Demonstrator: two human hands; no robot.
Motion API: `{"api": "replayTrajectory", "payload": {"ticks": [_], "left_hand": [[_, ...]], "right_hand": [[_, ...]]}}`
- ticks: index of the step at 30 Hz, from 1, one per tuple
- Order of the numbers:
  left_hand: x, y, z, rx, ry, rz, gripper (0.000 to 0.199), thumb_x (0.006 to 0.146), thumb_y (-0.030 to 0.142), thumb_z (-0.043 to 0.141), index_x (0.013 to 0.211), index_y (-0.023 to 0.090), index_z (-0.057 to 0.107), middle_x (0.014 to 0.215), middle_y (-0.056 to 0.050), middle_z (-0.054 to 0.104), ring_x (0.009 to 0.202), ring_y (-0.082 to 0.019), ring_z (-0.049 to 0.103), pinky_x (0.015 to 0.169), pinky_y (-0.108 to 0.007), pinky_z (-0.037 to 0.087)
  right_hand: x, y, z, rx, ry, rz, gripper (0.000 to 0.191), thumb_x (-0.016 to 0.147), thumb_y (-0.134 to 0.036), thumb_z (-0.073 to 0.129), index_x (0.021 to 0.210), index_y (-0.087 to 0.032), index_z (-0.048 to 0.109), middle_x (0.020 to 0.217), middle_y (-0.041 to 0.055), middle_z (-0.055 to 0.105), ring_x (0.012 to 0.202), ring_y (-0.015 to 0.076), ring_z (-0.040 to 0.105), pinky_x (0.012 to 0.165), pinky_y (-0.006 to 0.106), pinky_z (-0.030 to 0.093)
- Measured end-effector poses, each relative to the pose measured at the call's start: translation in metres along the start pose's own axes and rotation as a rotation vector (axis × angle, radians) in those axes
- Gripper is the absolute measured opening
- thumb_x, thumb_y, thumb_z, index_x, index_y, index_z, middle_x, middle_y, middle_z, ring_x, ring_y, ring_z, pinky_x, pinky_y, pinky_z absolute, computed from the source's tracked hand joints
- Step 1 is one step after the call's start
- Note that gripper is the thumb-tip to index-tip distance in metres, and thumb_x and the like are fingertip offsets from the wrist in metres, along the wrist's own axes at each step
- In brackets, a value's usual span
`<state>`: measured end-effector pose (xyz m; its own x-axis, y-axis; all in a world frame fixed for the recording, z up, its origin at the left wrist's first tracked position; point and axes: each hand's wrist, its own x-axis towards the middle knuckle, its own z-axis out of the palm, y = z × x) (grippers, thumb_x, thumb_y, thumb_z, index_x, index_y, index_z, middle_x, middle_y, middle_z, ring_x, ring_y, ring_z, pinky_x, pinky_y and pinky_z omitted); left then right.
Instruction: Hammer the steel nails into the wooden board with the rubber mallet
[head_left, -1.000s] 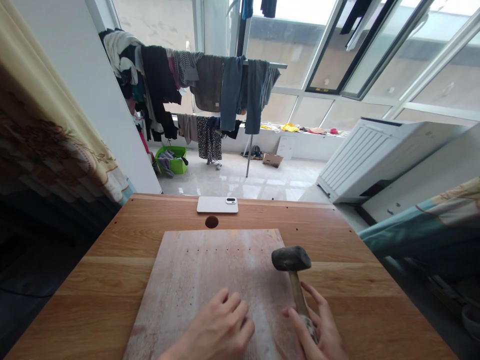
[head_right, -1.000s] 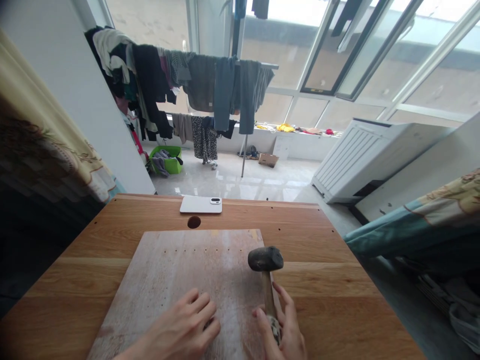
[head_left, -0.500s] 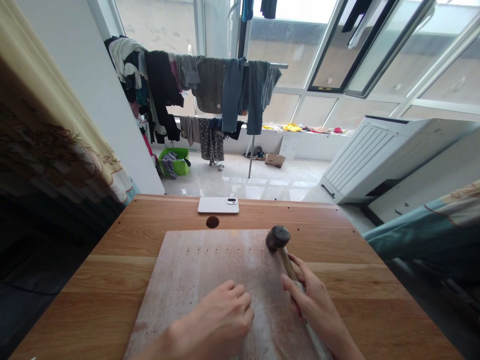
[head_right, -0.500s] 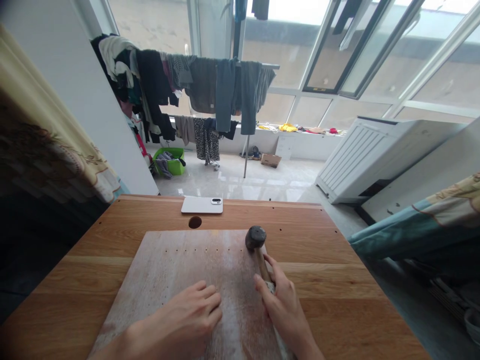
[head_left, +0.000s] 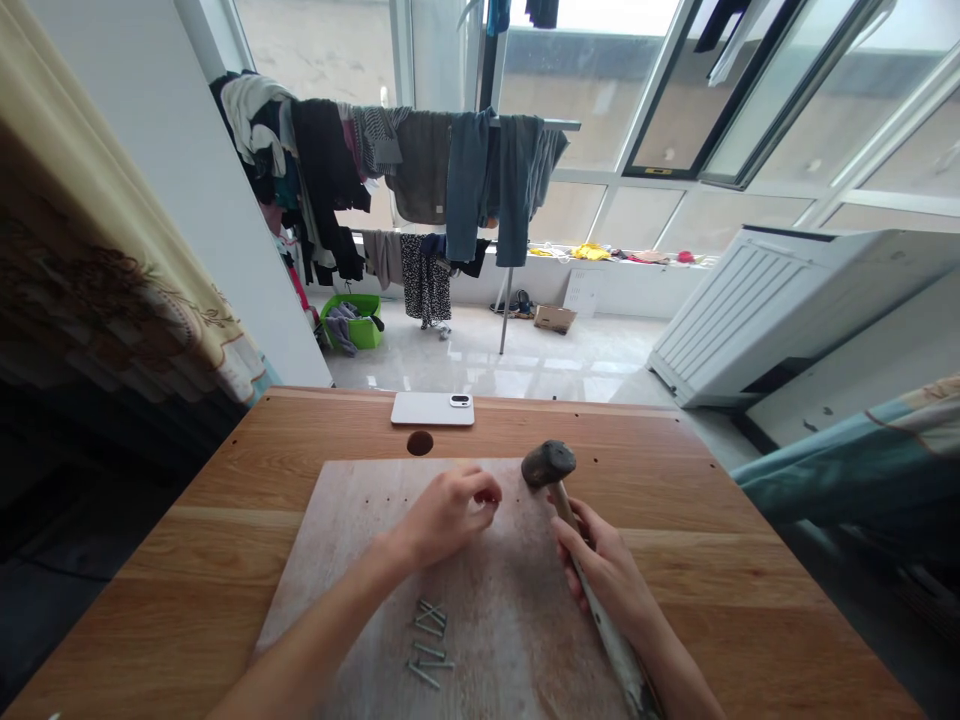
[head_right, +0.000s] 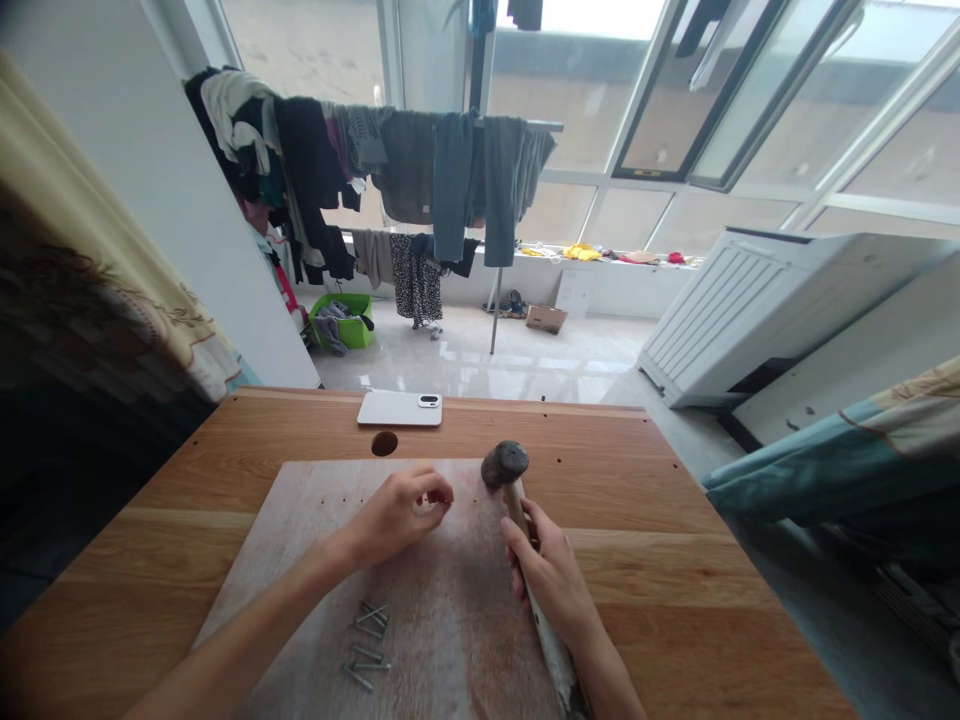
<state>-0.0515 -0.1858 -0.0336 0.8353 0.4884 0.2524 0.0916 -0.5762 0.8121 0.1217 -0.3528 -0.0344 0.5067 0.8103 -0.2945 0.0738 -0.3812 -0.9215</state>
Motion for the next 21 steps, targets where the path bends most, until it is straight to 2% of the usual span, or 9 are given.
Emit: {"api": "replayTrajectory", "payload": {"ticks": [4, 9, 14, 21], "left_hand": [[0.025, -0.007, 0.02, -0.017, 0.0, -0.006, 0.017, 0.084, 0.006, 0.06, 0.085, 0.018, 0.072, 0.09, -0.003, 0.067, 0.077, -0.014, 0.063, 0.073, -0.024, 0.048], [0.024, -0.011, 0.036, -0.023, 0.001, 0.016, 0.021, 0.082, 0.004, 0.058, 0.087, 0.018, 0.071, 0.089, -0.002, 0.066, 0.077, -0.014, 0.062, 0.07, -0.023, 0.047], [0.02, -0.01, 0.037, 0.054, -0.016, 0.038, 0.021, 0.082, 0.003, 0.058, 0.089, 0.019, 0.07, 0.091, -0.002, 0.067, 0.082, -0.016, 0.062, 0.074, -0.025, 0.048], [0.02, -0.006, 0.036, 0.201, -0.019, 0.066, 0.012, 0.086, 0.009, 0.062, 0.086, 0.018, 0.069, 0.091, -0.004, 0.066, 0.086, -0.018, 0.061, 0.078, -0.027, 0.048]], "right_hand": [[-0.002, 0.001, 0.0, 0.03, 0.0, -0.012, 0.059, 0.083, -0.06, 0.066, 0.122, -0.017, 0.054, 0.064, -0.0063, 0.058, 0.037, 0.0119, 0.05, 0.03, 0.022, 0.042], [-0.002, 0.0, 0.002, 0.05, 0.006, -0.018, 0.058, 0.084, -0.06, 0.067, 0.121, -0.016, 0.056, 0.065, -0.0053, 0.059, 0.037, 0.0117, 0.05, 0.03, 0.021, 0.041], [-0.004, -0.002, 0.002, 0.047, 0.011, -0.018, 0.056, 0.087, -0.058, 0.066, 0.123, -0.015, 0.057, 0.067, -0.0038, 0.061, 0.039, 0.0113, 0.05, 0.032, 0.021, 0.043], [-0.006, 0.003, 0.001, 0.031, 0.042, -0.028, 0.059, 0.088, -0.056, 0.067, 0.129, -0.015, 0.057, 0.07, -0.0023, 0.064, 0.042, 0.0119, 0.052, 0.033, 0.021, 0.043]]}}
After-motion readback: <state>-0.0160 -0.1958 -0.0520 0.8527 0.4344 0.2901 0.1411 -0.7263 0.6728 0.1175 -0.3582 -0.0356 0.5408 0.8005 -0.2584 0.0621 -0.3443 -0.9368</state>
